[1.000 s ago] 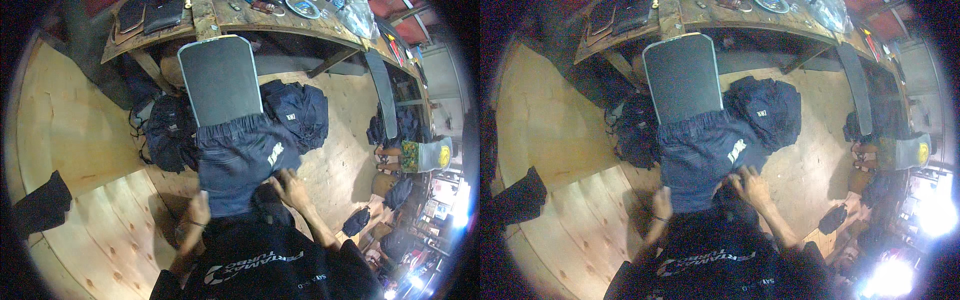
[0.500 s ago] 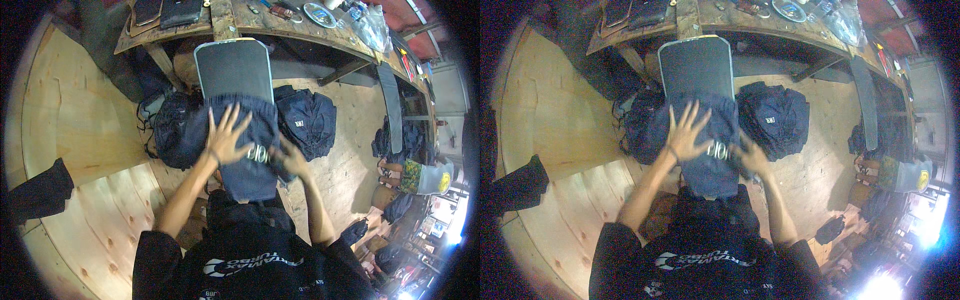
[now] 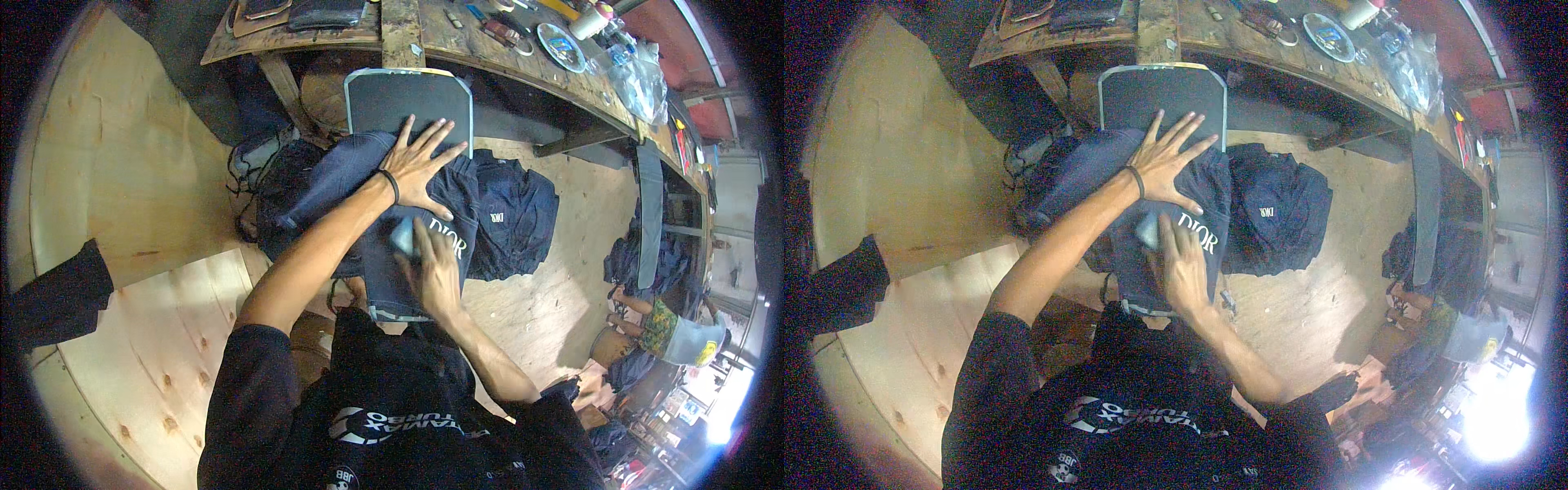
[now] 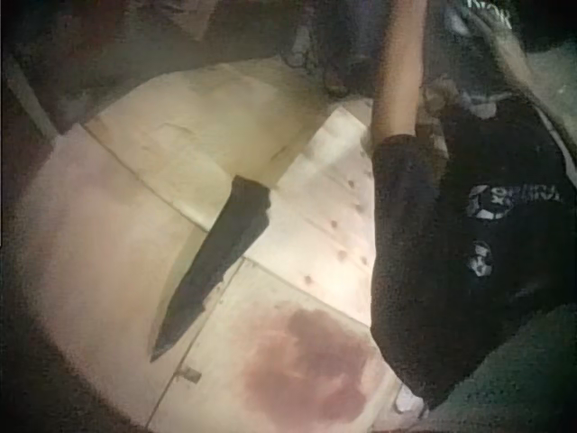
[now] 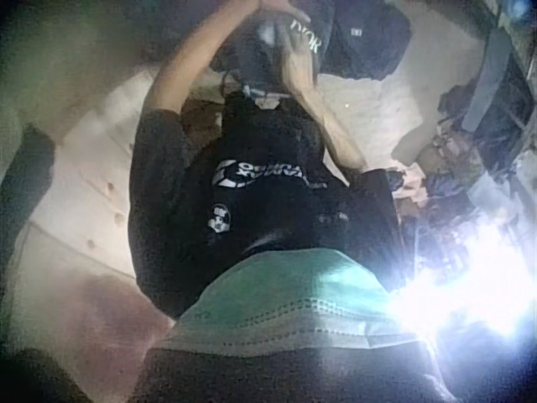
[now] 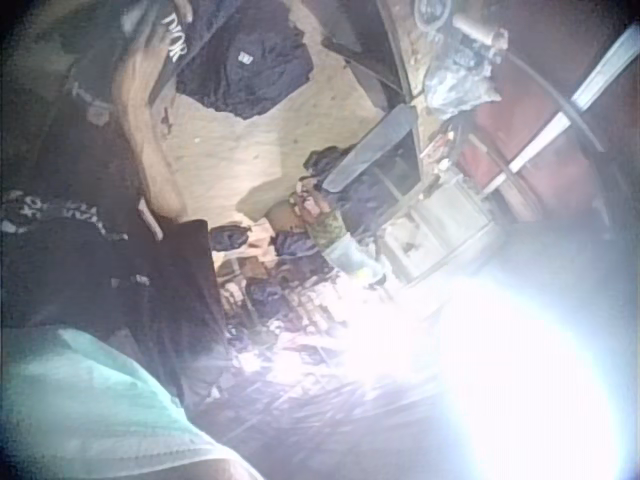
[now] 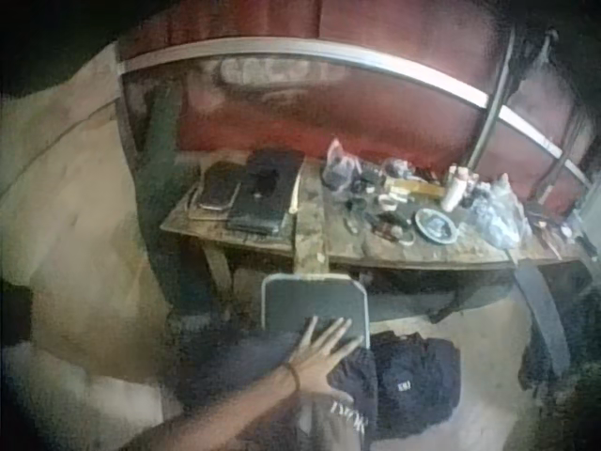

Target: The person irons dark-colored shorts on a small ironing board using a handheld iron. They repeatedly smooth the fabric, flip the garment, and iron both sides before stacking the finished item.

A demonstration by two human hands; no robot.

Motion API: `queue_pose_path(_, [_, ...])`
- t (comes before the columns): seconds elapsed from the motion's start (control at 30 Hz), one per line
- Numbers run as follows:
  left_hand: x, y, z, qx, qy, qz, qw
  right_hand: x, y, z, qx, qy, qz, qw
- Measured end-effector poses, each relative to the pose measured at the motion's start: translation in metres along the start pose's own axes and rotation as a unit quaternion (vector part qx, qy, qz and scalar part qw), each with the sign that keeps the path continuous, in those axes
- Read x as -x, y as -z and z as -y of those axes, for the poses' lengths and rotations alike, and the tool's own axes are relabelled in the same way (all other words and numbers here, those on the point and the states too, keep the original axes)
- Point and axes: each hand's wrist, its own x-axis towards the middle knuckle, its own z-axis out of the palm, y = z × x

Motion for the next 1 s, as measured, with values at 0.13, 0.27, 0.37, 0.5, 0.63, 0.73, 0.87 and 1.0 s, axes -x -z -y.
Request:
queue_pose_path(0.13, [-0.004, -0.007, 0.002, -0.003, 0.023, 0.011, 1.0, -0.005, -0.002, 0.011, 0.034, -0.017, 0.032, 0.999])
queue_pose_path(0.27, [0.003, -0.012, -0.004, 0.009, 0.041, -0.012, 0.999, 0.017, 0.008, 0.025, -0.03, 0.065, 0.168, 0.983])
queue_pose_path(0.37, [0.002, -0.009, -0.004, -0.002, 0.048, -0.022, 0.999, 0.008, 0.021, 0.017, -0.028, -0.029, 0.094, 0.995])
queue_pose_path(0.5, [0.001, -0.006, -0.007, 0.014, 0.068, 0.011, 0.998, 0.02, 0.027, 0.016, -0.038, 0.055, 0.219, 0.974])
queue_pose_path(0.63, [0.006, -0.008, -0.013, -0.025, 0.073, -0.049, 0.996, 0.025, 0.03, 0.006, -0.047, -0.01, 0.078, 0.996])
queue_pose_path(0.73, [0.008, -0.009, -0.012, -0.026, 0.088, -0.015, 0.996, 0.045, 0.028, -0.007, -0.052, 0.088, 0.16, 0.982])
queue_pose_path(0.87, [0.004, -0.002, -0.011, -0.034, 0.088, -0.001, 0.996, 0.064, 0.027, -0.029, -0.043, 0.014, 0.207, 0.977])
queue_pose_path(1.0, [0.003, 0.012, -0.029, -0.056, 0.099, -0.021, 0.993, 0.093, 0.029, -0.026, -0.108, 0.04, 0.243, 0.963])
